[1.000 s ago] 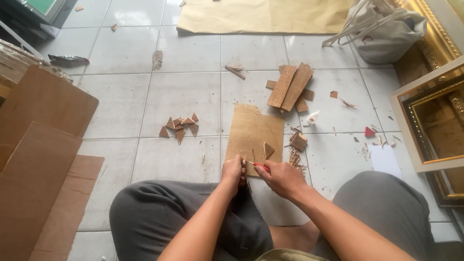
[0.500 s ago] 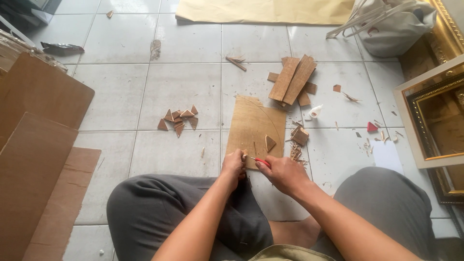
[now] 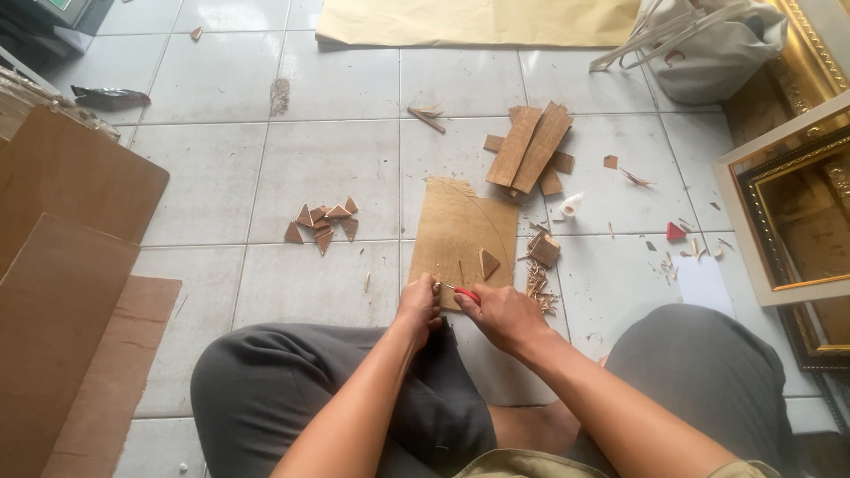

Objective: The person is sitting on the floor and using a utility knife to cut and shape pieces of cardboard.

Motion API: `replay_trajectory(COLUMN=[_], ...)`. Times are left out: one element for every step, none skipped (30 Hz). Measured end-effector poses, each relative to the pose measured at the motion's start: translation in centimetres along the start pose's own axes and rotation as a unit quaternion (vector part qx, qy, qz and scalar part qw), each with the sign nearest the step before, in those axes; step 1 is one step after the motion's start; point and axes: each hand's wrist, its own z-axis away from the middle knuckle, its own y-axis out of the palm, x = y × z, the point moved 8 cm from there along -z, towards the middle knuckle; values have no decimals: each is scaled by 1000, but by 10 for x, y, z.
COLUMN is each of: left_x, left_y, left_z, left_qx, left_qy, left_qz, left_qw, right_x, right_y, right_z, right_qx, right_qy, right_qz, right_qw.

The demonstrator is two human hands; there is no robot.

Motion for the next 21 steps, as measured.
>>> replay_trajectory(left_x=[-3, -6, -4, -3, 0, 1, 2, 3, 1, 0, -1, -1, 0, 0, 1, 1, 1, 0, 1, 3, 2], left_y=[1, 2, 2, 2, 0, 0, 0, 0, 2, 2, 2, 3, 2, 1, 2, 2, 1, 1, 0, 0, 0], left_z=[5, 10, 5, 1, -3, -5, -7, -9, -6, -3, 0, -2, -2, -3, -1, 0, 1, -1, -2, -4, -4], left_qx=[2, 3, 4, 10, 14, 13, 17, 21, 23, 11, -2, -2, -2, -2, -2, -11, -21, -21, -27, -32, -32], left_qy=[4, 7, 8, 7, 5, 5, 7, 8, 9, 13, 15, 15, 19, 23, 24, 24, 25, 27, 29, 31, 29], left_qz=[-10, -20, -21, -12, -3, -3, -14, -24, -25, -34, -43, -44, -37, -30, -31, -29, -27, -27, -23, -19, -18], left_qw=[1000, 1000, 1000, 1000, 1000, 1000, 1000, 999, 999, 999, 999, 999, 999, 999, 999, 999, 999, 999, 999, 999, 999], right_x=[-1, -3, -1, 1, 4, 2, 1, 0, 0, 0, 1, -1, -1, -1, -2, -2, -1, -1, -2, -3, -3], right_y=[1, 2, 1, 0, 0, 2, 4, 5, 3, 2, 2, 3, 5, 6, 4, 3, 2, 0, 1, 1, 0], right_z=[-1, -3, -3, -3, -3, -4, -6, -8, -8, -9, -9, -11, -12, -13, -11, -10, -9, -10, -9, -8, -9], right_qx=[-1, -2, -3, -5, -6, -6, -13, -20, -21, -18, -14, -14, -20, -27, -28, -27, -25, -26, -23, -19, -18], right_qy=[0, 0, 0, -1, -3, -4, -5, -7, -6, -8, -11, -11, -11, -12, -12, -15, -18, -19, -19, -19, -18], right_qz=[-6, -12, -12, -10, -7, -8, -6, -5, -6, -6, -6, -6, -6, -6, -7, -3, 1, 0, 0, 1, 1], right_qw=[1000, 1000, 1000, 1000, 1000, 1000, 1000, 1000, 1000, 1000, 1000, 1000, 1000, 1000, 1000, 1000, 1000, 999, 1000, 1000, 1000])
